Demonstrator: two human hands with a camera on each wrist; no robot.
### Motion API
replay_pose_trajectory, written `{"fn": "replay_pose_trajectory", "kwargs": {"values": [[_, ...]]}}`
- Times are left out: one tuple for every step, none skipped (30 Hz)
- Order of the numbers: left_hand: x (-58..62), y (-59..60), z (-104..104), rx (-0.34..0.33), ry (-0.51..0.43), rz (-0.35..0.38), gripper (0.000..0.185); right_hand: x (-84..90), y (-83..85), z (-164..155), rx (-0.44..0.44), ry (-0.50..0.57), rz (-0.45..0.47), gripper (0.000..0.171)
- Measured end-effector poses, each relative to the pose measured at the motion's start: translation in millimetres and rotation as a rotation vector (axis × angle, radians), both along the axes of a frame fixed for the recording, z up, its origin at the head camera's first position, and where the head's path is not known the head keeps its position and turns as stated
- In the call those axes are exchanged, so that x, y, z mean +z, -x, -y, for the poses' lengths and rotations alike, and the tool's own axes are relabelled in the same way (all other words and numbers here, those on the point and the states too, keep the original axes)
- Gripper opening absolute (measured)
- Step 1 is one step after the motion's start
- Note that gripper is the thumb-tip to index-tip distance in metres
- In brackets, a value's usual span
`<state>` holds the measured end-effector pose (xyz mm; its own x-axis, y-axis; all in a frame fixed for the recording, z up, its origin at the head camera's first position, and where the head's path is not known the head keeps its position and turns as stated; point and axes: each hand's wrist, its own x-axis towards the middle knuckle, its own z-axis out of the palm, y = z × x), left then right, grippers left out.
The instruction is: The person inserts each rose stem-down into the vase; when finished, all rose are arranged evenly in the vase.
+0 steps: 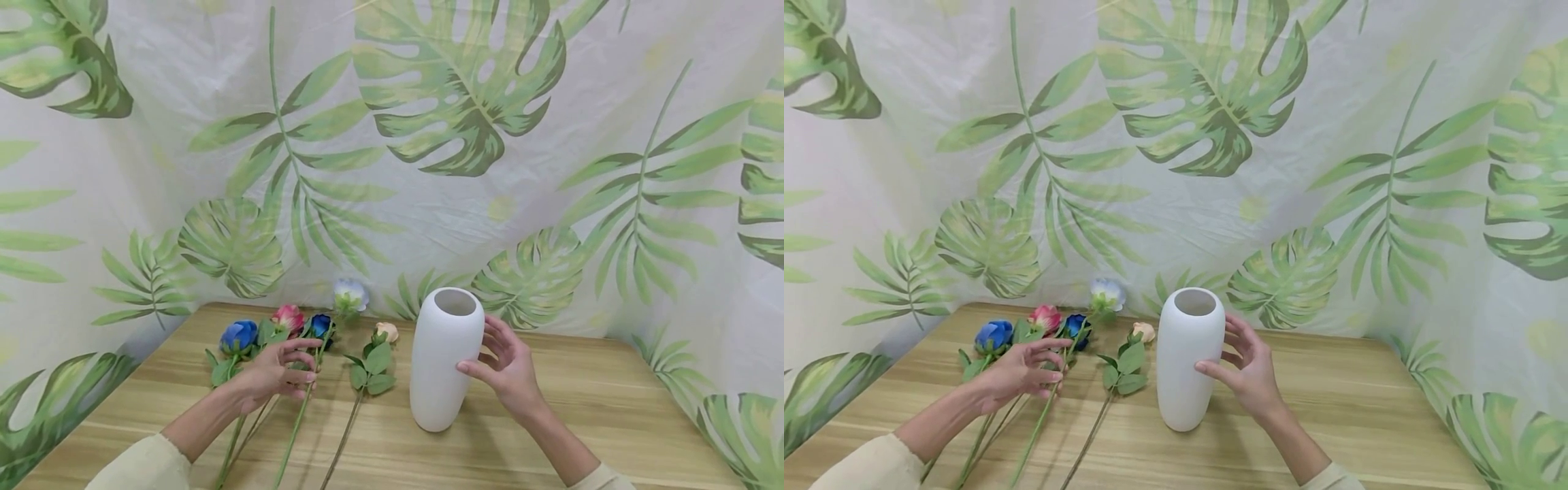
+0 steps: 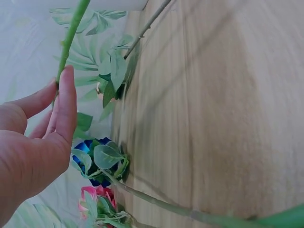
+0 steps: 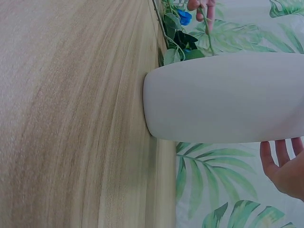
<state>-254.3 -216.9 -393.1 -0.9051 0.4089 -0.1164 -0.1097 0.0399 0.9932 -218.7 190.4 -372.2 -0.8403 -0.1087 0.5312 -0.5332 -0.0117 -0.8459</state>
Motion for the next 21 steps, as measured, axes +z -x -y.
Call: {"fn": "replay_pose_trajectory", "kwargs": {"values": [[1.0, 0.1, -0.7, 0.008, -0.008, -0.008, 0.071, -0.1, 0.0, 0.0, -0.001, 0.001, 0.0, 0.073], [2.0, 0.1, -1.4, 0.016, -0.012, -0.017, 0.071, -0.2, 0.1, 0.1, -0.001, 0.002, -0.001, 0.073], [3.0, 0.0, -1.9, 0.023, -0.016, -0.025, 0.071, -0.3, 0.2, 0.1, -0.001, 0.003, -0.001, 0.073], [3.9, 0.1, -2.2, 0.028, -0.019, -0.036, 0.071, -0.4, 0.3, 0.1, 0.0, 0.004, -0.002, 0.072], [4.6, 0.3, -2.6, 0.034, -0.023, -0.049, 0.071, -0.4, 0.4, 0.1, 0.002, 0.005, -0.004, 0.072], [5.5, 0.5, -2.9, 0.041, -0.031, -0.06, 0.071, -0.6, 0.6, 0.0, 0.003, 0.006, -0.006, 0.072], [6.4, 0.6, -3.1, 0.045, -0.038, -0.071, 0.072, -0.7, 0.6, 0.0, 0.004, 0.006, -0.009, 0.072], [7.1, 0.9, -3.3, 0.048, -0.042, -0.084, 0.072, -0.7, 0.8, -0.1, 0.006, 0.006, -0.012, 0.072], [7.8, 1.2, -3.6, 0.05, -0.048, -0.099, 0.072, -0.8, 0.9, -0.3, 0.008, 0.007, -0.014, 0.072], [8.5, 1.6, -3.9, 0.052, -0.055, -0.113, 0.072, -0.9, 0.9, -0.4, 0.01, 0.008, -0.016, 0.072], [9.3, 1.8, -4.2, 0.056, -0.063, -0.126, 0.071, -1.0, 1.0, -0.5, 0.011, 0.008, -0.017, 0.072], [10.1, 2.1, -4.6, 0.059, -0.07, -0.136, 0.071, -1.1, 1.0, -0.6, 0.011, 0.007, -0.017, 0.072], [10.7, 2.4, -5.2, 0.064, -0.074, -0.147, 0.071, -1.2, 1.0, -0.7, 0.012, 0.007, -0.015, 0.072], [11.5, 2.7, -5.9, 0.071, -0.08, -0.156, 0.07, -1.3, 1.0, -0.8, 0.012, 0.007, -0.015, 0.072], [12.2, 3.0, -6.8, 0.08, -0.091, -0.16, 0.07, -1.4, 1.0, -0.8, 0.012, 0.007, -0.014, 0.072], [13.1, 3.1, -7.9, 0.092, -0.103, -0.161, 0.07, -1.5, 0.9, -0.9, 0.012, 0.006, -0.013, 0.073], [14.0, 3.1, -9.0, 0.105, -0.113, -0.164, 0.069, -1.6, 0.9, -1.0, 0.012, 0.006, -0.014, 0.072], [14.8, 3.1, -10.4, 0.117, -0.125, -0.167, 0.069, -1.7, 0.9, -1.0, 0.012, 0.006, -0.014, 0.073], [15.6, 3.0, -11.8, 0.129, -0.136, -0.17, 0.069, -1.8, 0.9, -1.1, 0.011, 0.007, -0.014, 0.073], [16.5, 2.8, -13.3, 0.141, -0.149, -0.171, 0.069, -2.0, 0.8, -1.1, 0.011, 0.007, -0.014, 0.073], [17.4, 2.5, -14.8, 0.152, -0.164, -0.172, 0.069, -2.3, 0.7, -1.1, 0.01, 0.008, -0.013, 0.073]]}}
